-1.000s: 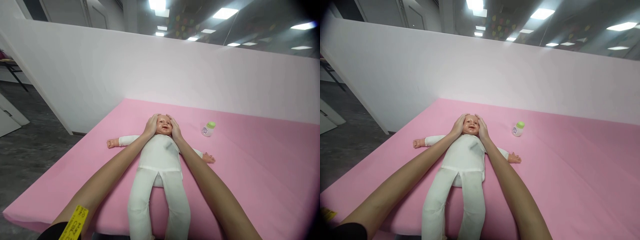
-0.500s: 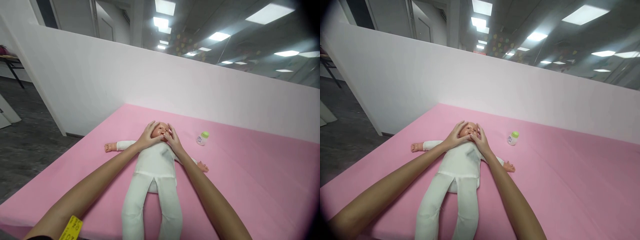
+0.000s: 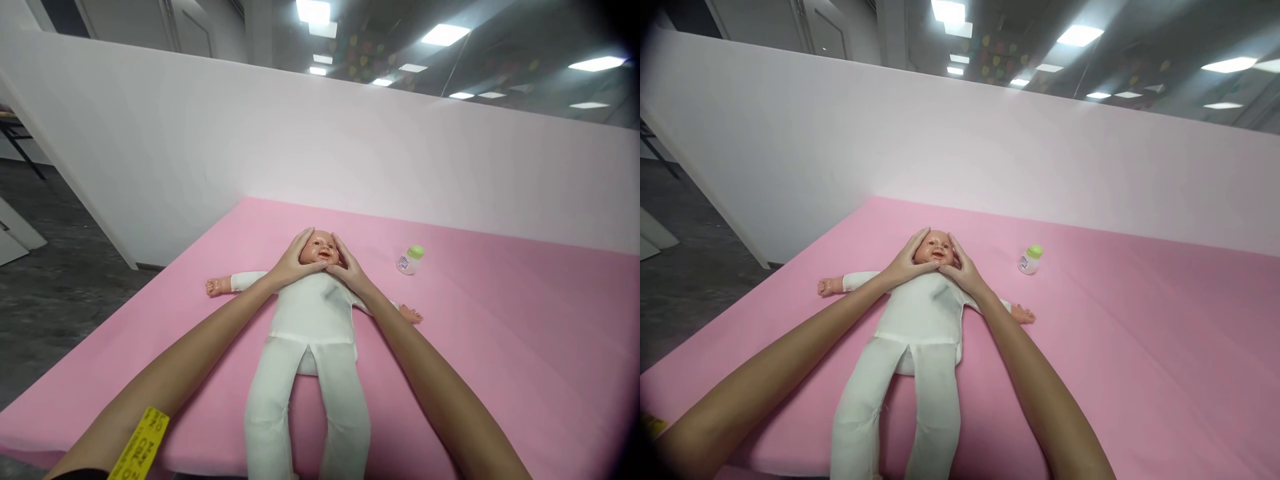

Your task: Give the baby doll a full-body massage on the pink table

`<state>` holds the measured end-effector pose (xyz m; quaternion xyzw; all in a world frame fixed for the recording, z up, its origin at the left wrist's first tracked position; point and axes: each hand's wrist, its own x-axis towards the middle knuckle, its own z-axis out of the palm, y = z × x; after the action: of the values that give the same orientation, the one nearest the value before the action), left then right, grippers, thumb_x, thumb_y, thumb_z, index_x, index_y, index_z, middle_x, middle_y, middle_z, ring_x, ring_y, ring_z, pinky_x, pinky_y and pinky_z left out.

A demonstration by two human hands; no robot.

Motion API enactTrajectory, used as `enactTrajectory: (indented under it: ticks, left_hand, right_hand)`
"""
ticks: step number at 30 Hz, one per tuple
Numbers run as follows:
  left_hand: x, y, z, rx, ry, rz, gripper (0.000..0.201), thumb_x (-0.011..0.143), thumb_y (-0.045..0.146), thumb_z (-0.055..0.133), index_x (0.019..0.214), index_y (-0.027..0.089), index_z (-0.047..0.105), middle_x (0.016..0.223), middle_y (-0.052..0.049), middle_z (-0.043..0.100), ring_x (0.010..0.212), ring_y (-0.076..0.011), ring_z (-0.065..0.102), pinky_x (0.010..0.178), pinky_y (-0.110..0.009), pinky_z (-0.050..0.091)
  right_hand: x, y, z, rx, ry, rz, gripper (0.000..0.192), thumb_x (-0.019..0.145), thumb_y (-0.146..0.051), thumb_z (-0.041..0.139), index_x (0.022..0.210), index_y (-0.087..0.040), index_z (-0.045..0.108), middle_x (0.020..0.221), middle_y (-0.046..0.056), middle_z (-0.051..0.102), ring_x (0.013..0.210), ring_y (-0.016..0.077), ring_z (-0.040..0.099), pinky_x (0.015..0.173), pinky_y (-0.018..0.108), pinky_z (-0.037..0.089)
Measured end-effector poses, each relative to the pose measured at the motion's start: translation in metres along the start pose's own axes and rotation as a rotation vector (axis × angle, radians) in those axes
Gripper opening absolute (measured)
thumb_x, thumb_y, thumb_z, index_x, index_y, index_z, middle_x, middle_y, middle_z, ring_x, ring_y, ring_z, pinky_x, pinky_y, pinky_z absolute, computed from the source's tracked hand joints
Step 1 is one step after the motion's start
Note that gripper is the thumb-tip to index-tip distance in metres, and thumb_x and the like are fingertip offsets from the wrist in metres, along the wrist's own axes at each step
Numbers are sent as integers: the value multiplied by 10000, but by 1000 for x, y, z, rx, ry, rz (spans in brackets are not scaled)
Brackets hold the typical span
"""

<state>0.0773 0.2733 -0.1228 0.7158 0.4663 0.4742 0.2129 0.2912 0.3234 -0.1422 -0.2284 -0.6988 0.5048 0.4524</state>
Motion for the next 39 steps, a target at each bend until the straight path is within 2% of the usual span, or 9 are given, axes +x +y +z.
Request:
enactTrajectory:
  ticks: [5,10,17,26,30,33,36,39]
  left_hand:
    - [1,1,-2,-2,-48,-7,1010,840,652,746,1661,302,273,1727,-69,260,1593,-336,251,1307,-465,263]
    - [2,-1,-2,-1,-42,20,986,856,663,721,1657,297,278,1715,-76,280,1589,-334,261,1305,-468,272]
    - [4,-4,0,-2,-26,64,952,867,660,714,1641,281,307,1687,-98,320,1571,-333,295,1301,-475,277]
    - [4,-9,0,12,-31,129,911,907,660,665,1643,270,299,1677,-112,324,1570,-333,290,1303,-478,264]
    - [5,-14,-1,9,-55,141,882,943,661,611,1657,276,265,1702,-111,280,1590,-322,245,1316,-489,223]
    - [5,-15,-1,6,-58,140,852,967,669,557,1662,277,259,1714,-105,264,1598,-320,224,1323,-497,200]
    - [4,-14,-1,4,-48,138,800,994,661,505,1659,284,270,1713,-95,276,1599,-305,228,1325,-490,198]
    - [4,-13,-1,-8,-35,125,754,1013,647,474,1652,293,290,1705,-84,298,1596,-292,241,1326,-482,198]
  right_hand:
    - [-3,-1,-7,-141,-52,-9,1016,812,-466,848,1649,-379,279,1713,8,308,1551,292,382,1235,441,422]
    - [-3,-2,-1,-114,-33,39,1071,815,-517,840,1670,-356,216,1699,45,338,1515,295,443,1233,444,431]
    - [-3,-3,0,-105,-14,72,1096,796,-544,845,1673,-346,217,1659,70,413,1508,308,452,1243,478,418]
    - [-4,-2,0,-109,-21,62,1063,827,-539,823,1673,-357,205,1676,57,384,1494,294,472,1246,473,413]
    - [-4,-3,-1,-109,-51,38,1008,879,-558,768,1675,-361,180,1705,24,325,1524,276,430,1265,463,385]
    - [-2,-1,-3,-119,-64,2,938,926,-586,702,1674,-344,191,1723,5,275,1565,264,357,1299,452,318]
    - [0,1,-5,-122,-65,-9,874,957,-619,642,1669,-346,214,1729,-16,251,1596,257,287,1319,453,263]
    - [1,1,-5,-99,-55,-8,861,952,-637,638,1663,-361,237,1727,-20,255,1596,268,286,1322,470,251]
